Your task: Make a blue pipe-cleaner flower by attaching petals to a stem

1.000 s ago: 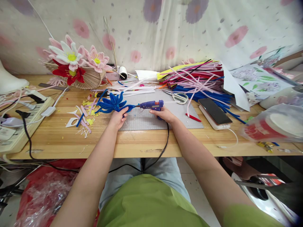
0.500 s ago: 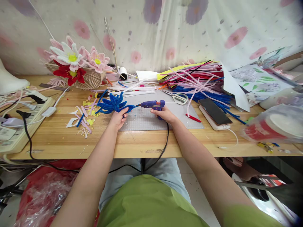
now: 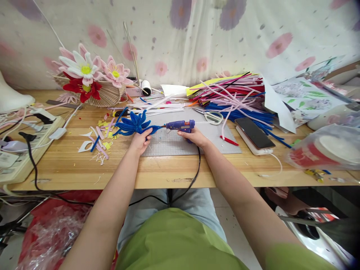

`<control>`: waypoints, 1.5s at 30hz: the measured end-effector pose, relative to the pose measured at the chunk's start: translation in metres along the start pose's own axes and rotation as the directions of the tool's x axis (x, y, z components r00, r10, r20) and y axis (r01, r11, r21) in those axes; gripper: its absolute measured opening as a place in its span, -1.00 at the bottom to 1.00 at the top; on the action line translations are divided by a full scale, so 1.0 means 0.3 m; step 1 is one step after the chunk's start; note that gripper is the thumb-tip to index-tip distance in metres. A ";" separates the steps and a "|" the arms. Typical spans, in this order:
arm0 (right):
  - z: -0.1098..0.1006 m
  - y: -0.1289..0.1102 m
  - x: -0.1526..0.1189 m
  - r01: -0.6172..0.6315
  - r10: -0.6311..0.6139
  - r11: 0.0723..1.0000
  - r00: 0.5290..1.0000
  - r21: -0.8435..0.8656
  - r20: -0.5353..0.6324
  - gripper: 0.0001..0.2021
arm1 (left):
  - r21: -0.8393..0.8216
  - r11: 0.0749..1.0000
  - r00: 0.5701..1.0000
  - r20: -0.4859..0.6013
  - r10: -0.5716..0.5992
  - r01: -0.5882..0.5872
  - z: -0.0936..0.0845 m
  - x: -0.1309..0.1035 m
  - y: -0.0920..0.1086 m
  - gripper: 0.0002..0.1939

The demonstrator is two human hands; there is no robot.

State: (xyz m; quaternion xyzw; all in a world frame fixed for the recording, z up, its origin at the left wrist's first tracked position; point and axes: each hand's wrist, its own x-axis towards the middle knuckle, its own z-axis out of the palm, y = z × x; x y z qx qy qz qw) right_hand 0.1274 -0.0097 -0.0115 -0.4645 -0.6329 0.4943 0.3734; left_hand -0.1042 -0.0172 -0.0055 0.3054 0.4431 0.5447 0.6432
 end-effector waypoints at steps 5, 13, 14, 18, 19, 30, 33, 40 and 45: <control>-0.004 0.001 0.001 -0.008 0.008 0.999 1.000 -0.037 0.009 -0.56 | -0.001 1.000 1.000 0.009 -0.001 0.001 -0.002 0.000 0.001 -0.89; -0.010 0.012 0.002 0.014 -0.014 1.000 1.000 -0.003 0.024 -0.56 | -0.008 1.000 1.000 0.007 -0.002 0.002 -0.002 0.000 0.000 -0.86; -0.008 0.009 0.002 0.020 -0.020 1.000 0.999 -0.003 0.034 -0.57 | -0.012 1.000 1.000 0.004 -0.006 0.006 -0.002 0.000 0.000 -0.85; -0.007 0.004 0.002 0.020 -0.020 0.999 1.000 -0.032 0.005 -0.58 | -0.030 0.999 1.000 0.003 -0.011 0.011 -0.001 -0.001 0.002 -0.79; -0.010 0.004 0.002 0.011 -0.011 0.999 1.000 -0.039 -0.009 -0.58 | -0.033 0.999 1.000 0.005 -0.010 0.010 -0.001 -0.001 0.003 -0.77; -0.092 0.069 0.061 -0.207 0.046 0.954 0.818 -0.218 -0.574 -0.59 | -0.079 0.997 1.000 -0.020 -0.008 0.006 0.007 -0.009 0.012 -0.74; -0.119 0.081 0.069 -0.309 0.021 0.887 0.769 -0.342 -0.639 -0.56 | -0.100 0.995 1.000 -0.023 -0.010 0.007 0.007 -0.009 0.013 -0.75; -0.122 0.063 0.045 -0.356 -0.024 0.782 0.803 -0.512 -0.596 -0.53 | -0.194 0.980 0.998 -0.031 -0.053 0.046 0.001 -0.010 0.018 -0.83; -0.131 0.003 -0.003 -0.420 -0.141 0.582 0.791 -0.697 -0.595 -0.50 | -0.278 0.958 0.996 -0.029 -0.082 0.071 0.000 -0.014 0.026 -0.90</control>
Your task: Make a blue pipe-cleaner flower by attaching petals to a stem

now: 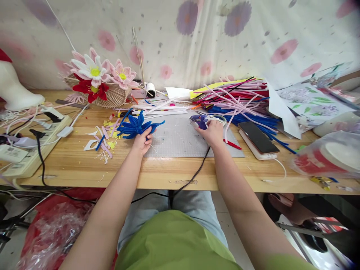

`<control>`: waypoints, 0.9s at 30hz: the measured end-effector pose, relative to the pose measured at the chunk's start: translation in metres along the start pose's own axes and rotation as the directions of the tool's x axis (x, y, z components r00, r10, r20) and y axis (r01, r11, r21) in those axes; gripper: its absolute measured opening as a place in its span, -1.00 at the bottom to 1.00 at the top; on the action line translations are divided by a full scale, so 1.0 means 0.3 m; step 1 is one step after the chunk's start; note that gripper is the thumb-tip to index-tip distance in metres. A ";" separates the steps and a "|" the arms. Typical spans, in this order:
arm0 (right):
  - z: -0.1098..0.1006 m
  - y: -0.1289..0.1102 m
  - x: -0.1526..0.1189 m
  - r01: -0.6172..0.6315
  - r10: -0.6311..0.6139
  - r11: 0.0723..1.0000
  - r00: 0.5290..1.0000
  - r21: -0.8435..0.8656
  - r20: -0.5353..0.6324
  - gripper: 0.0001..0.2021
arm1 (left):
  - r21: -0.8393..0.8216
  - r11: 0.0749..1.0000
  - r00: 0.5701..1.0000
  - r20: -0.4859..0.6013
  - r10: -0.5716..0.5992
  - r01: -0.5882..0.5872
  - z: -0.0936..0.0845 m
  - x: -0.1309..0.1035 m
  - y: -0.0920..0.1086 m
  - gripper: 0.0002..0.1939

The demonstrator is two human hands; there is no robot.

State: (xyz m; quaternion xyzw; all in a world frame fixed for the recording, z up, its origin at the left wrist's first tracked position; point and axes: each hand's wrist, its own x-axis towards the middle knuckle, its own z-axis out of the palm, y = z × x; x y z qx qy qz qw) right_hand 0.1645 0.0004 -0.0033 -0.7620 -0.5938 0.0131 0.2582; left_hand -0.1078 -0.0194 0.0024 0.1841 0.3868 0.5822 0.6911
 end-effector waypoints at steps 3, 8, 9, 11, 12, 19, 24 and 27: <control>-0.056 -0.010 -0.012 0.004 0.005 0.997 0.993 -0.076 0.117 -0.60 | -0.054 0.999 1.000 0.002 0.001 -0.001 -0.003 0.001 0.004 -0.92; -0.071 -0.121 -0.067 0.196 -0.251 0.966 0.872 0.171 0.421 -0.75 | -0.093 0.996 0.999 0.033 0.017 -0.014 -0.009 0.003 0.003 -0.96; -0.056 -0.161 -0.084 0.219 -0.329 0.933 0.840 0.284 0.432 -0.79 | -0.101 0.995 0.999 0.046 0.023 -0.018 -0.010 0.004 0.002 -0.97; -0.011 -0.248 -0.119 0.188 -0.436 0.833 0.802 0.520 0.408 -0.90 | -0.119 0.992 0.996 0.078 0.038 -0.029 -0.014 0.007 -0.002 -0.97; 0.017 -0.291 -0.136 0.137 -0.460 0.767 0.798 0.627 0.389 -0.91 | -0.123 0.992 0.995 0.093 0.046 -0.035 -0.017 0.008 -0.004 -0.95; 0.178 -0.484 -0.196 -0.290 -0.350 0.352 0.841 0.890 0.412 -0.88 | -0.034 0.993 0.986 0.117 0.119 -0.115 -0.024 0.013 -0.013 -0.84; 0.205 -0.504 -0.215 -0.251 -0.282 0.210 0.910 0.945 0.305 -0.87 | 0.037 0.981 0.974 0.135 0.182 -0.189 -0.011 0.004 -0.023 -0.72; 0.187 -0.478 -0.187 -0.249 -0.131 0.170 0.953 0.953 0.273 -0.87 | 0.085 0.969 0.964 0.152 0.218 -0.232 -0.007 0.000 -0.031 -0.68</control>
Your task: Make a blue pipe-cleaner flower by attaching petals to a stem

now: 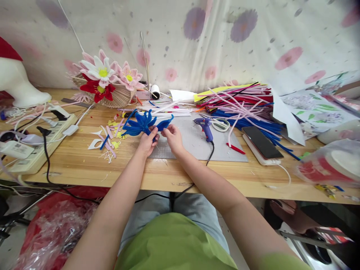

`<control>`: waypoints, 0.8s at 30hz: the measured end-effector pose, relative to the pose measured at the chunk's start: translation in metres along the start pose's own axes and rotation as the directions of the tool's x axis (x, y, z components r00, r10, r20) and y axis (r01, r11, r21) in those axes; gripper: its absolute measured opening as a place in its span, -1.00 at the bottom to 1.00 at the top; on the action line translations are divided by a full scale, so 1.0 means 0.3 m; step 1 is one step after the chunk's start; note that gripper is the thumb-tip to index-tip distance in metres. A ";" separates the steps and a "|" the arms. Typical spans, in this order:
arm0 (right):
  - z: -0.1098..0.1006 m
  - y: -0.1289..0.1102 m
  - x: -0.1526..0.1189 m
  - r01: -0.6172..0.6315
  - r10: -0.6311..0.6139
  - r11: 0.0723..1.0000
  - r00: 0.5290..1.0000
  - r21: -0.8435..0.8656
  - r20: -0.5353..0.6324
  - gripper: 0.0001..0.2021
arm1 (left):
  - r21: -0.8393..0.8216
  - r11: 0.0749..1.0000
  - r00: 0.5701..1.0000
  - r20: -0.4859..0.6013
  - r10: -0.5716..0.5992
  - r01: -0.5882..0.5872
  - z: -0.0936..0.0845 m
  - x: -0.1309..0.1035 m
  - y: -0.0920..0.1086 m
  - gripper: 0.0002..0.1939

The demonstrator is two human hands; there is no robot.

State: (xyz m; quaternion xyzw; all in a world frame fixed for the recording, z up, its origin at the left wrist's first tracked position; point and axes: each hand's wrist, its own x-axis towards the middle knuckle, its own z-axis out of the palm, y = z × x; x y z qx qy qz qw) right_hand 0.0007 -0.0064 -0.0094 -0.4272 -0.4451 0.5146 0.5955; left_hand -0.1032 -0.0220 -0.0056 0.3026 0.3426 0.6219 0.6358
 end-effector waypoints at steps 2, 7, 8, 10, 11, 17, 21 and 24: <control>-0.043 -0.032 0.026 -0.018 0.021 0.999 0.997 0.042 -0.072 -0.88 | -0.007 1.000 1.000 0.018 -0.001 0.002 0.000 -0.002 0.001 -0.70; -0.178 -0.128 0.086 -0.051 0.047 0.998 0.988 -0.023 -0.145 -0.84 | -0.154 0.975 0.984 0.106 -0.146 0.162 -0.003 -0.005 0.019 -0.73; -0.201 -0.141 0.091 -0.064 0.056 0.997 0.988 -0.051 -0.143 -0.82 | -0.171 0.967 0.980 0.103 -0.171 0.187 -0.004 -0.004 0.022 -0.71; -0.238 -0.159 0.093 -0.079 0.065 0.992 0.987 -0.097 -0.145 -0.76 | -0.190 0.956 0.974 0.080 -0.213 0.225 -0.005 -0.001 0.025 -0.70; -0.252 -0.165 0.092 -0.071 0.055 0.991 0.989 -0.116 -0.140 -0.73 | -0.195 0.950 0.970 0.066 -0.234 0.243 -0.005 0.000 0.025 -0.69; -0.300 -0.243 0.064 0.006 0.004 0.998 0.987 -0.064 0.160 -0.87 | -0.183 0.929 0.945 0.010 -0.327 0.323 -0.009 0.010 0.021 -0.61; -0.293 -0.303 0.046 -0.042 0.041 0.999 0.942 -0.004 0.332 -0.88 | -0.170 0.908 0.923 0.036 -0.383 0.384 -0.010 0.012 0.018 -0.61; -0.258 -0.298 0.044 -0.050 0.052 0.999 0.916 -0.014 0.397 -0.77 | -0.151 0.898 0.910 0.036 -0.413 0.413 -0.010 0.013 0.018 -0.63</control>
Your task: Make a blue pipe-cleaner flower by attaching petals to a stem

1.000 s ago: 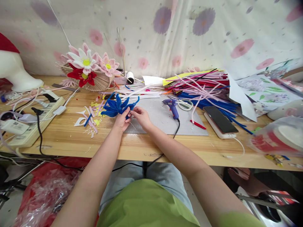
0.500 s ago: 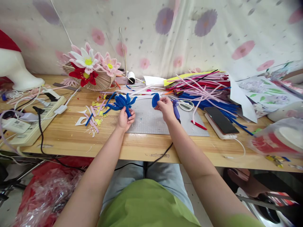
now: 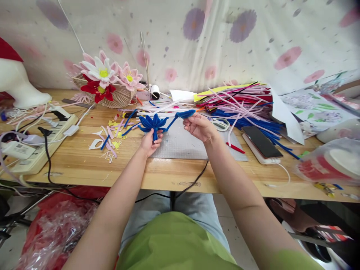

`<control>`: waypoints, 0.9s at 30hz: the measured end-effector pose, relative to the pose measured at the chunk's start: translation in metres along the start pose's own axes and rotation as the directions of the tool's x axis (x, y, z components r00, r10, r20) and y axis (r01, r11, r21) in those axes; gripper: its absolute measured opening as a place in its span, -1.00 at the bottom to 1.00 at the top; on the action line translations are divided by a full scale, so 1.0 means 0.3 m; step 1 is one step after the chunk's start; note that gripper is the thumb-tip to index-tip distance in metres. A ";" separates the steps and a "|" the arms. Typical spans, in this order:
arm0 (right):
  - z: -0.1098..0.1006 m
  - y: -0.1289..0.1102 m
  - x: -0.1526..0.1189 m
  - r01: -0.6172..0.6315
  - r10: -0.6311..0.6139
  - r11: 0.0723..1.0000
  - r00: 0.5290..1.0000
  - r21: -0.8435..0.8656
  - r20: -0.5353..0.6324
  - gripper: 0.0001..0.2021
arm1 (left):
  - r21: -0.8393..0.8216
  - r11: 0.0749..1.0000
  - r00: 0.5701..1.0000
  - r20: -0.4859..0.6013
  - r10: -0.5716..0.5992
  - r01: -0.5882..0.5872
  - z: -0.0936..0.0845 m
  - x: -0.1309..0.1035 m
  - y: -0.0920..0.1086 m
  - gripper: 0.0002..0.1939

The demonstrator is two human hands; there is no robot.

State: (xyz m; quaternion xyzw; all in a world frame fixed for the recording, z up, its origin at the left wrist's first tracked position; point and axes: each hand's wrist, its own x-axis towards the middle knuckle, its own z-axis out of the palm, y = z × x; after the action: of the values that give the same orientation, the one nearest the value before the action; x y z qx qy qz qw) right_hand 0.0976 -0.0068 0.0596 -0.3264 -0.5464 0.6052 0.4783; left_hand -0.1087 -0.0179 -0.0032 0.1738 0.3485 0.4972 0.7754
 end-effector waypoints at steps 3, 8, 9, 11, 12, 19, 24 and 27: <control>0.041 0.044 0.030 0.010 -0.010 1.000 1.000 -0.005 -0.005 -0.65 | 0.038 0.999 1.000 0.003 -0.025 0.025 0.003 -0.001 0.001 -0.60; 0.102 0.114 0.083 0.148 -0.152 0.987 0.987 -0.063 -0.060 -0.64 | 0.136 0.990 0.999 0.025 -0.043 0.039 0.009 -0.009 0.001 -0.56; 0.112 0.121 0.089 0.177 -0.182 0.981 0.981 -0.083 -0.061 -0.65 | 0.146 0.989 0.999 0.034 -0.039 0.033 0.008 -0.010 0.000 -0.56; 0.128 0.128 0.097 0.216 -0.225 0.965 0.973 -0.148 -0.047 -0.67 | 0.147 0.989 0.998 0.058 -0.033 0.024 0.004 -0.011 -0.003 -0.56; 0.134 0.129 0.099 0.224 -0.236 0.955 0.971 -0.193 -0.037 -0.69 | 0.142 0.990 0.997 0.071 -0.034 0.024 0.001 -0.012 -0.004 -0.57; 0.122 0.126 0.121 0.290 -0.305 0.826 0.951 -0.484 0.048 -0.86 | 0.159 0.984 0.989 0.109 -0.098 0.080 -0.003 -0.016 0.006 -0.55; 0.106 0.118 0.146 0.321 -0.325 0.713 0.939 -0.624 0.112 -0.90 | 0.192 0.977 0.988 0.105 -0.112 0.090 0.003 -0.017 0.009 -0.49; 0.108 0.109 0.152 0.320 -0.308 0.668 0.941 -0.672 0.142 -0.91 | 0.217 0.973 0.990 0.102 -0.099 0.075 0.002 -0.017 0.004 -0.42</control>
State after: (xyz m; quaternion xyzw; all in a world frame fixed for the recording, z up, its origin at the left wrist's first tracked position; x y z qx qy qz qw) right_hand 0.0455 0.0264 0.0399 -0.3757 -0.7826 0.2712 0.4158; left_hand -0.1103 -0.0218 0.0000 0.2679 0.3628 0.4120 0.7917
